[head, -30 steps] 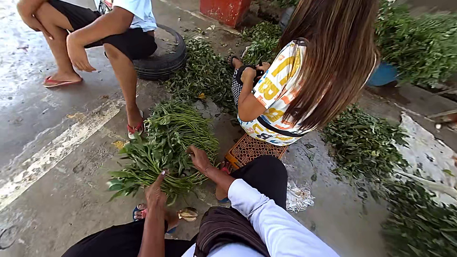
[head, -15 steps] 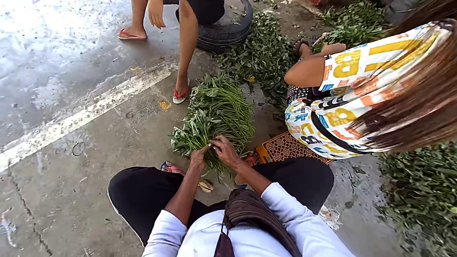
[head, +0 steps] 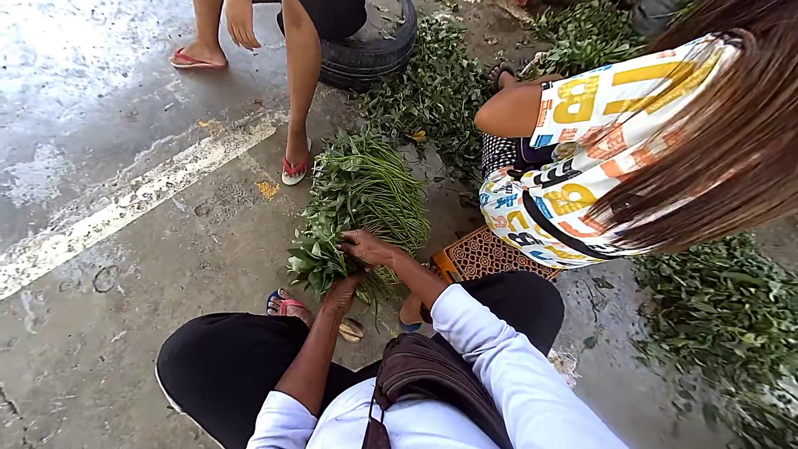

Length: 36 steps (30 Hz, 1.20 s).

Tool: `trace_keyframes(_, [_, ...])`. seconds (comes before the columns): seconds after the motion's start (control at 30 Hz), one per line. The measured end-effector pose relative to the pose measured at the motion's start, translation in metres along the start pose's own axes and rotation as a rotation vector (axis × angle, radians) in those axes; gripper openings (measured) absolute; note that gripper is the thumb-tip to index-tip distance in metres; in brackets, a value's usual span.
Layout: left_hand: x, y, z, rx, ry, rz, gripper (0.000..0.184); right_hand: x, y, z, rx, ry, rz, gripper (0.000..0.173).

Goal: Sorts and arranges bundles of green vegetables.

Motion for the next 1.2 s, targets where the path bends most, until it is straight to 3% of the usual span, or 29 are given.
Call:
trace_keyframes(0.07, [-0.006, 0.004, 0.006, -0.053, -0.061, -0.099, 0.036, 0.009, 0.006, 0.006, -0.003, -0.09, -0.001, 0.031])
trace_keyframes(0.13, [-0.009, 0.013, 0.009, -0.052, -0.085, -0.197, 0.028, 0.036, 0.019, 0.012, -0.032, -0.072, -0.016, 0.039])
trace_keyframes(0.3, [-0.007, 0.016, 0.021, 0.079, -0.048, -0.608, 0.027, 0.154, 0.09, 0.015, -0.313, 0.379, -0.288, 0.036])
trace_keyframes(0.43, [-0.005, 0.001, 0.028, 0.147, 0.031, -0.589, 0.029, 0.191, 0.129, 0.024, -0.475, 0.452, -0.444, 0.042])
trace_keyframes(0.6, [0.004, -0.002, 0.03, 0.159, 0.161, -0.527, 0.026, 0.187, 0.156, 0.044, -0.541, 0.37, -0.606, 0.049])
trace_keyframes(0.73, [0.01, 0.005, 0.032, 0.109, 0.201, -0.525, 0.021, 0.177, 0.155, 0.044, -0.491, 0.368, -0.663, 0.036])
trace_keyframes(0.93, [0.014, 0.011, 0.035, 0.088, 0.196, -0.485, 0.027, 0.143, 0.114, 0.02, -0.326, 0.332, -0.597, 0.027])
trace_keyframes(1.07, [0.014, 0.013, 0.038, 0.099, 0.181, -0.489, 0.033, 0.11, 0.068, -0.007, -0.176, 0.33, -0.542, 0.022])
trace_keyframes(1.2, [0.018, 0.005, 0.042, 0.126, 0.18, -0.437, 0.035, 0.066, 0.049, -0.034, -0.123, 0.303, -0.43, 0.023])
Point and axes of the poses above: each hand's wrist, its own z-axis towards the middle knuckle, its own x-axis out of the back of the hand, y = z × x, the point moved 10 cm from there along z, towards the middle knuckle, and after that the axes turned 11 degrees about x, right-handed, at the moved point
